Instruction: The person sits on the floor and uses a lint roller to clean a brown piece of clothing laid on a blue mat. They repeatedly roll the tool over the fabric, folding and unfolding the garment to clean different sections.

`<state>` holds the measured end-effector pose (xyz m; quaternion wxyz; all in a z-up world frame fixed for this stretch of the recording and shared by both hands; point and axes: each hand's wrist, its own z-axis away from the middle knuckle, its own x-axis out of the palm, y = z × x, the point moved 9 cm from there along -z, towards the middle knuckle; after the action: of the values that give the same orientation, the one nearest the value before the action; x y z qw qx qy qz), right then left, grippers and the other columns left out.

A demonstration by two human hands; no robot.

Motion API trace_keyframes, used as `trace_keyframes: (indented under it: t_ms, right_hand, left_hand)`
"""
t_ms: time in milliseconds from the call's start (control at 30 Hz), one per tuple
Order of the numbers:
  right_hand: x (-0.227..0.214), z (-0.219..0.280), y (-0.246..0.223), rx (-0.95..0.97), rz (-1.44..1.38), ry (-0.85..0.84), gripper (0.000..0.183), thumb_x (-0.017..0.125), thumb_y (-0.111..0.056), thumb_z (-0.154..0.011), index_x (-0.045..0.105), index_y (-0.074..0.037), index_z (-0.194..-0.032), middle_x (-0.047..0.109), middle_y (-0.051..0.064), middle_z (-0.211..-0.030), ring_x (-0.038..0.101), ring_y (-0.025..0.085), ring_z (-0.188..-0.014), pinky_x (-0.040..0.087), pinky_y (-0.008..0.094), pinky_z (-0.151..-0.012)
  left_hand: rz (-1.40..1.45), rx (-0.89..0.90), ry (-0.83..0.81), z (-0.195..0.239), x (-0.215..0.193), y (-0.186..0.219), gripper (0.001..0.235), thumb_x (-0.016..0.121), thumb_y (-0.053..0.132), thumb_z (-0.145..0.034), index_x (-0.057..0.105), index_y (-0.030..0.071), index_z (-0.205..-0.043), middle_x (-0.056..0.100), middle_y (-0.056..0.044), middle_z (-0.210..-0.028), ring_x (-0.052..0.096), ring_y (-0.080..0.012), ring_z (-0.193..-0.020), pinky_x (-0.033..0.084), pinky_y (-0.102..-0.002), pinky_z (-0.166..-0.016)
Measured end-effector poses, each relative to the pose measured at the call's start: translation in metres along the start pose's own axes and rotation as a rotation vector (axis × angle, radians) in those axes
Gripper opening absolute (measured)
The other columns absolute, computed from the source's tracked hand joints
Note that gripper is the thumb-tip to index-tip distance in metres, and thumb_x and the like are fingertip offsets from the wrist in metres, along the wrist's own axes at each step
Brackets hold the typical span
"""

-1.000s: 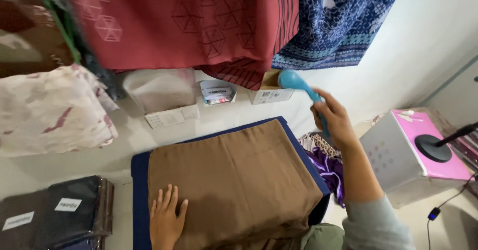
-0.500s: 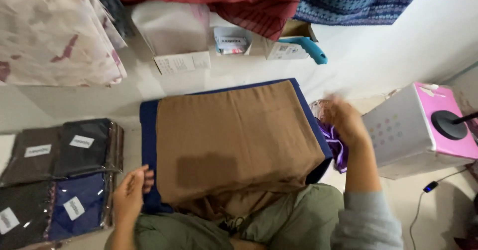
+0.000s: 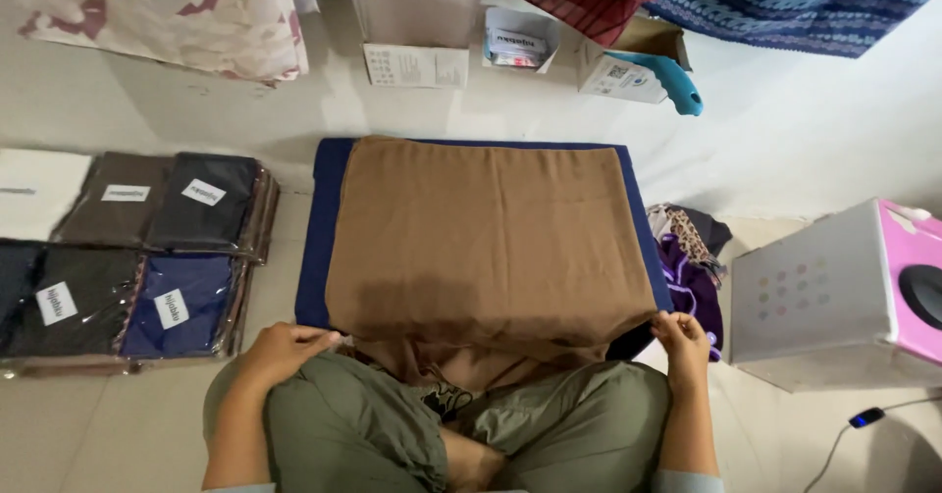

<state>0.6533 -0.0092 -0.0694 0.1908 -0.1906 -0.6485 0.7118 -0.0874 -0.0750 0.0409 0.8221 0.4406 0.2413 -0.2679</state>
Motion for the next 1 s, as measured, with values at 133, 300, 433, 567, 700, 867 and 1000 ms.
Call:
trace_keyframes:
  t_ms: [133,300,433,567,700,867,1000]
  right_hand:
    - [0.009,0.01,-0.006,-0.007,-0.022,-0.086,0.024,0.076,-0.01,-0.099,0.056,-0.001,-0.109,0.064,0.015,-0.097,0.069,0.025,-0.096,0.057,0.041,-0.094]
    - [0.024,0.023,-0.013,0.045,0.081,-0.193,0.034,0.076,-0.001,-0.091,0.058,0.0,-0.119,0.067,0.015,-0.095,0.069,0.025,-0.093,0.055,0.041,-0.094]
    - [0.031,0.024,-0.012,0.138,-0.035,-0.269,0.019,0.073,-0.003,-0.091,0.064,-0.006,-0.108,0.071,0.012,-0.098,0.069,0.021,-0.094,0.059,0.034,-0.096]
    - [0.031,0.031,-0.016,0.141,0.064,-0.303,0.014,0.072,-0.006,-0.093,0.07,-0.001,-0.105,0.07,0.009,-0.098,0.067,0.021,-0.098,0.057,0.035,-0.099]
    - [0.033,0.03,-0.014,0.162,0.035,-0.293,0.01,0.073,-0.003,-0.091,0.069,-0.005,-0.099,0.069,0.005,-0.096,0.067,0.017,-0.097,0.058,0.034,-0.101]
    - [0.036,0.032,-0.021,0.122,0.061,-0.334,0.005,0.072,-0.003,-0.093,0.068,-0.006,-0.095,0.068,0.004,-0.092,0.066,0.017,-0.094,0.057,0.034,-0.098]
    - [0.037,0.032,-0.019,0.133,0.045,-0.364,0.008,0.069,-0.002,-0.093,0.065,-0.008,-0.091,0.066,0.003,-0.09,0.064,0.017,-0.092,0.056,0.035,-0.101]
  left_hand:
    - [-0.039,-0.045,0.007,0.026,-0.004,0.019,0.057,0.072,0.068,-0.078,0.09,0.018,-0.101,0.082,-0.02,-0.113,0.069,-0.0418,-0.121,0.053,-0.047,-0.108]
    - [-0.118,-0.036,0.008,0.023,0.002,0.016,0.06,0.064,0.072,-0.082,0.082,0.028,-0.119,0.075,-0.013,-0.13,0.061,-0.038,-0.133,0.05,-0.046,-0.112]
    - [-0.263,-0.08,0.028,-0.008,0.016,-0.013,0.082,0.051,0.078,-0.083,0.064,0.022,-0.141,0.064,0.002,-0.145,0.059,-0.0224,-0.135,0.052,-0.041,-0.104]
    - [-0.298,-0.104,-0.031,0.007,0.016,-0.001,0.074,0.049,0.082,-0.08,0.073,0.034,-0.131,0.072,0.004,-0.131,0.066,-0.0205,-0.119,0.051,-0.035,-0.092]
    - [-0.404,-0.109,-0.117,0.003,0.02,0.0,0.065,0.045,0.083,-0.082,0.076,0.046,-0.125,0.072,0.011,-0.132,0.067,-0.0178,-0.118,0.053,-0.032,-0.088]
    - [-0.406,-0.075,-0.105,-0.014,0.028,-0.011,0.082,0.043,0.08,-0.085,0.053,0.032,-0.15,0.065,0.014,-0.143,0.06,-0.0177,-0.131,0.052,-0.037,-0.099]
    - [-0.443,-0.027,-0.081,-0.015,0.028,-0.008,0.066,0.044,0.078,-0.087,0.07,0.036,-0.131,0.072,0.008,-0.131,0.067,-0.0215,-0.117,0.054,-0.037,-0.09]
